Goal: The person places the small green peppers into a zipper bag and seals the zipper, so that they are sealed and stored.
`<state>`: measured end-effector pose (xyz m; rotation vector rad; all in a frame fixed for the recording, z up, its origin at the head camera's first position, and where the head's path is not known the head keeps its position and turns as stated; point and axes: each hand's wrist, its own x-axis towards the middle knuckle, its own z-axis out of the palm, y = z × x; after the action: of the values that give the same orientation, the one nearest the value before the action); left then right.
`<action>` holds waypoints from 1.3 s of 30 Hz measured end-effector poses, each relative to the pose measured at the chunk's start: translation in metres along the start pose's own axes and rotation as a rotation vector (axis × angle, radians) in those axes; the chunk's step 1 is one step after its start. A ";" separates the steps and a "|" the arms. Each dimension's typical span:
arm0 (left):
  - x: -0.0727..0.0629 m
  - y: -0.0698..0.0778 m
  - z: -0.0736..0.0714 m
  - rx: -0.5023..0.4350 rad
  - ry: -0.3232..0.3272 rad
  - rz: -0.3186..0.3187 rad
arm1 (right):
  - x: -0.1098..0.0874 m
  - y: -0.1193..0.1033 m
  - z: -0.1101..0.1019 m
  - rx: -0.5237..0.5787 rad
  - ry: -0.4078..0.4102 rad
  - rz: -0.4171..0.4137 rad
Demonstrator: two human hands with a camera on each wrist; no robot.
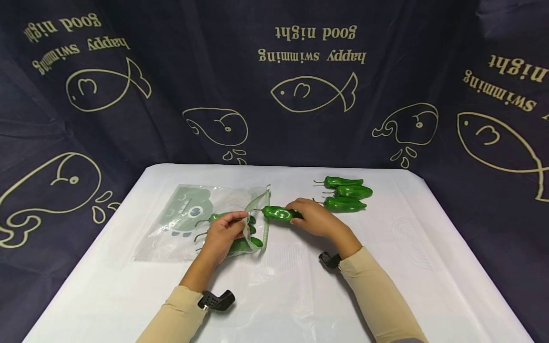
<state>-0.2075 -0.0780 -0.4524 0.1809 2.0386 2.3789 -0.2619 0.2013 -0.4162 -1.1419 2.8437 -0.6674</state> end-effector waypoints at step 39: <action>0.001 0.000 0.000 0.002 -0.002 0.001 | 0.045 -0.006 0.021 0.049 -0.056 0.032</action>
<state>-0.2085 -0.0784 -0.4520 0.1841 2.0411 2.3766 -0.2876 0.1600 -0.4264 -1.0881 2.7765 -0.6884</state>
